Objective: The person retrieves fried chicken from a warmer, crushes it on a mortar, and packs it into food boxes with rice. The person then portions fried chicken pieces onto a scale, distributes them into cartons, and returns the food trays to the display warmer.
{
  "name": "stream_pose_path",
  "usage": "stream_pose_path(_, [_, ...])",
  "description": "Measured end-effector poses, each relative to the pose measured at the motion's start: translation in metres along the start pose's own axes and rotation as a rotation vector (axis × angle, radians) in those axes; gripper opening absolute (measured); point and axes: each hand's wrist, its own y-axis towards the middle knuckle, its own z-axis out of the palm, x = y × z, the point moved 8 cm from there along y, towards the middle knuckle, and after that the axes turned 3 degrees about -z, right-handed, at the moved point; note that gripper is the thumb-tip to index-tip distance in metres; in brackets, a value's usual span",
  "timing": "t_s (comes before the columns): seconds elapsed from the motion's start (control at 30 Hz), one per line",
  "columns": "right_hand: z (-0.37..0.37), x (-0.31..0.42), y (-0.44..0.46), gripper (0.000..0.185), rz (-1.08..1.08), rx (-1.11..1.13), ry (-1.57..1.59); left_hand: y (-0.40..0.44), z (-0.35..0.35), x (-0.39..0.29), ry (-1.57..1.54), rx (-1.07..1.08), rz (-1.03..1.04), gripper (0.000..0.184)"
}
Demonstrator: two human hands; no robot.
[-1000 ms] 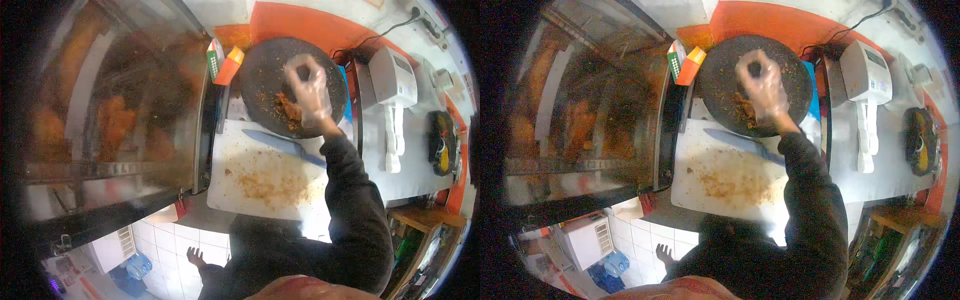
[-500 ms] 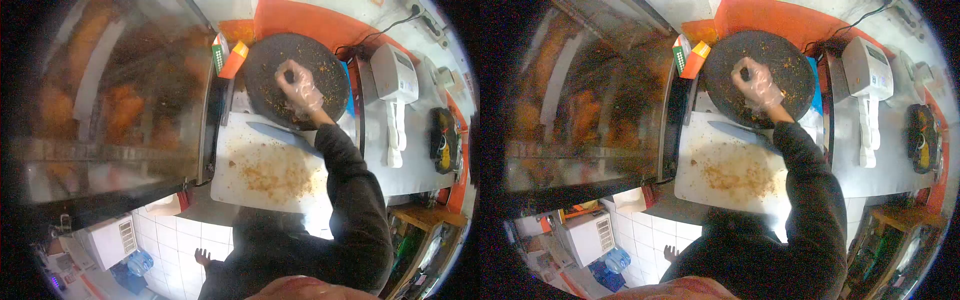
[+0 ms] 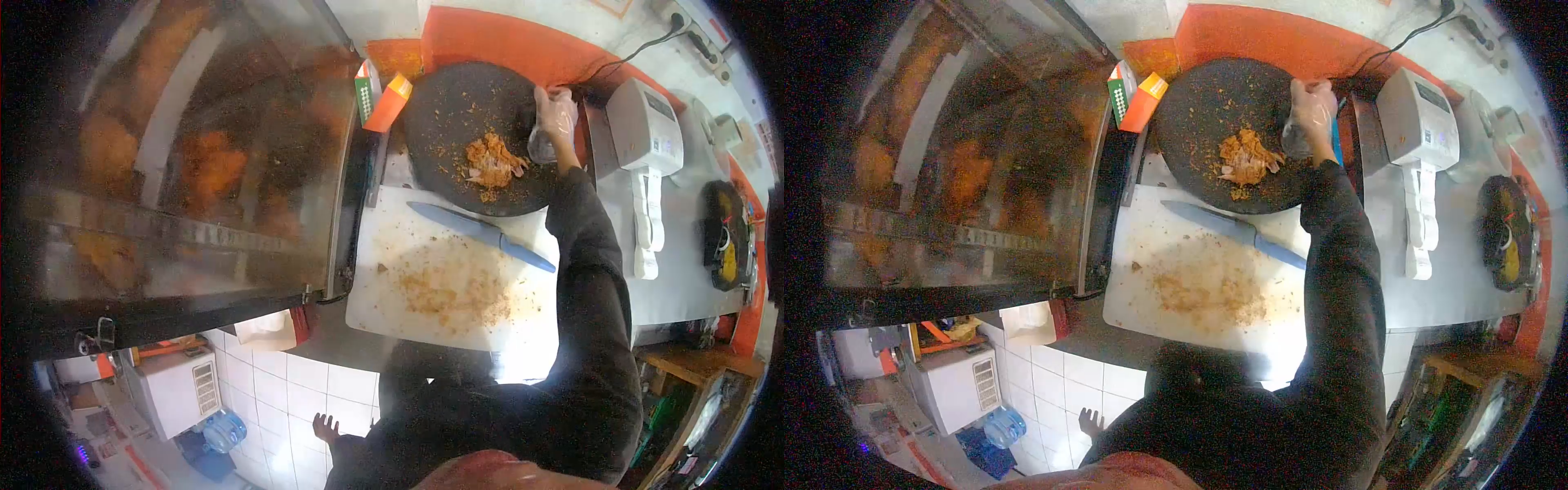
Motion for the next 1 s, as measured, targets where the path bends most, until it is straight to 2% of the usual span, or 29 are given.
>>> stream_pose_path(0.07, [-0.038, 0.061, -0.029, 0.062, -0.215, 0.052, -0.203, -0.002, -0.002, 0.002, 0.034, 0.022, -0.061, 0.043])
stream_pose_path(0.1, [-0.052, 0.093, -0.055, 0.064, -0.306, 0.112, -0.248, -0.003, -0.006, 0.015, -0.075, -0.146, -0.232, 0.043])
stream_pose_path(0.17, [-0.035, 0.112, -0.097, 0.071, -0.448, 0.503, -0.144, -0.011, 0.008, 0.004, -0.062, -0.123, -0.236, 0.044])
stream_pose_path(0.2, [-0.034, 0.116, -0.105, 0.071, -0.454, 0.503, -0.147, -0.016, 0.017, 0.0, -0.042, -0.098, -0.244, 0.045])
stream_pose_path(0.27, [0.003, 0.102, -0.142, 0.078, -0.486, 0.89, -0.396, -0.021, 0.034, -0.01, -0.065, -0.053, -0.265, 0.046])
stream_pose_path(0.3, [0.013, 0.099, -0.141, 0.078, -0.492, 0.885, -0.394, -0.022, 0.043, -0.015, -0.077, -0.039, -0.276, 0.046])
stream_pose_path(0.37, [0.053, 0.088, -0.146, 0.083, -0.543, 1.128, -0.495, -0.027, 0.056, -0.022, -0.121, 0.03, -0.268, 0.045])
stream_pose_path(0.4, [0.06, 0.087, -0.147, 0.083, -0.551, 1.135, -0.493, -0.03, 0.056, -0.023, -0.124, 0.02, -0.271, 0.045])
stream_pose_path(0.47, [0.07, 0.089, -0.154, 0.07, -0.704, 1.16, -0.513, -0.038, 0.062, -0.031, -0.113, 0.05, -0.203, 0.043])
stream_pose_path(0.57, [0.075, 0.092, -0.158, 0.047, -0.788, 1.122, -0.596, -0.039, 0.05, -0.005, -0.137, 0.019, -0.25, 0.041])
stream_pose_path(0.6, [0.074, 0.091, -0.16, 0.047, -0.801, 1.124, -0.599, -0.042, 0.048, 0.004, -0.159, 0.035, -0.271, 0.041])
stream_pose_path(0.67, [0.066, 0.096, -0.156, 0.034, -0.805, 0.995, -0.449, -0.049, 0.042, 0.022, -0.119, -0.06, -0.365, 0.039])
stream_pose_path(0.77, [0.049, 0.095, -0.152, 0.03, -0.862, 1.015, -0.382, -0.058, 0.031, 0.057, -0.177, -0.019, -0.394, 0.037])
stream_pose_path(0.8, [0.039, 0.125, -0.162, 0.029, -0.889, 1.027, -0.344, -0.058, 0.025, 0.068, -0.217, -0.026, -0.408, 0.036])
stream_pose_path(0.87, [-0.018, 0.154, -0.179, 0.029, -0.357, 1.094, -0.066, -0.056, 0.012, 0.077, -0.271, -0.031, -0.325, 0.037])
stream_pose_path(0.97, [0.001, 0.105, -0.167, 0.039, 0.201, 1.057, 0.728, -0.054, -0.013, 0.052, -0.38, -0.178, -0.22, 0.04])
stream_pose_path(1.0, [-0.004, 0.107, -0.17, 0.04, 0.137, 0.998, 0.776, -0.051, -0.019, 0.04, -0.425, -0.216, -0.173, 0.04])
